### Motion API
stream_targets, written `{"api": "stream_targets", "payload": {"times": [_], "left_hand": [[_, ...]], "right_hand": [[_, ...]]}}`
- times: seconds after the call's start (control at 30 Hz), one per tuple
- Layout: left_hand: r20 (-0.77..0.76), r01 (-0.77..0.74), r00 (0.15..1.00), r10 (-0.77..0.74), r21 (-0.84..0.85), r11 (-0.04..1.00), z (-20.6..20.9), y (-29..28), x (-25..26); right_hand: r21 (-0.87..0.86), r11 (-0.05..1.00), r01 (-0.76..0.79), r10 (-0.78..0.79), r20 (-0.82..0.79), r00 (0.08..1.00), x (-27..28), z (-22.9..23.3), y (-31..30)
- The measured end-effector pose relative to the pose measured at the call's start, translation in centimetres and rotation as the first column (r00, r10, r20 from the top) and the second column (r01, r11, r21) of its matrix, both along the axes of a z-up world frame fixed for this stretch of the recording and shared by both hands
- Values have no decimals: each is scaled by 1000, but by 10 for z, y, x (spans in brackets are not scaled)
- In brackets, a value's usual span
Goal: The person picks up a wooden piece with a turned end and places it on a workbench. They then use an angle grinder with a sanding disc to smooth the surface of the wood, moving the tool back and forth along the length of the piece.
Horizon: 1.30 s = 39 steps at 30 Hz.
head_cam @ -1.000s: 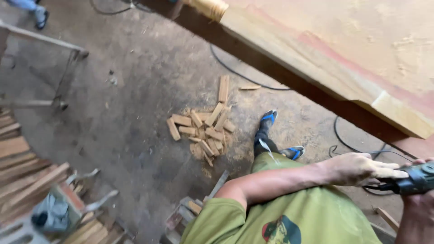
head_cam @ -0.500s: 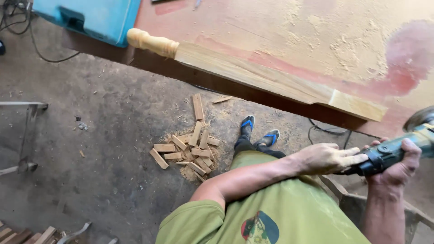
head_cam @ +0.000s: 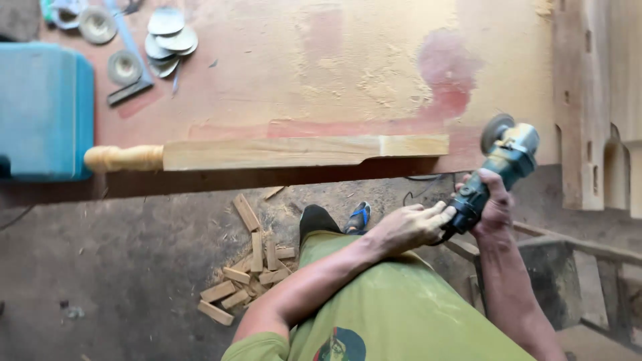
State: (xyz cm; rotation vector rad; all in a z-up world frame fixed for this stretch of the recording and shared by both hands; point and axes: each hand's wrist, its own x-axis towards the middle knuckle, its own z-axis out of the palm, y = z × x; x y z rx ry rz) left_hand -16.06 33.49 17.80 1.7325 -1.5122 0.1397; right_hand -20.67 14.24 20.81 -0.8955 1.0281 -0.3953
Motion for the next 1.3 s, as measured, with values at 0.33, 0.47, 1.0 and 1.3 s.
{"api": "stream_targets", "payload": {"times": [0.33,0.47,1.0,1.3], "left_hand": [[-82,-488,790,608,517,704,-24,127,166],[83,-667,654,752,531,522,-60,148,196],[230,-828,463,856,457,325,-67,142,201],[175,-836,467,867,408,368,-54,141,200]], "right_hand": [[-367,899,-241,178,-198,964,22,82,63],[-317,897,-306,239,-232,943,19,50,64],[-260,714,-650,559,-348,753,30,16,66],[-230,683,-693,608,-346,714,42,17,72]]}}
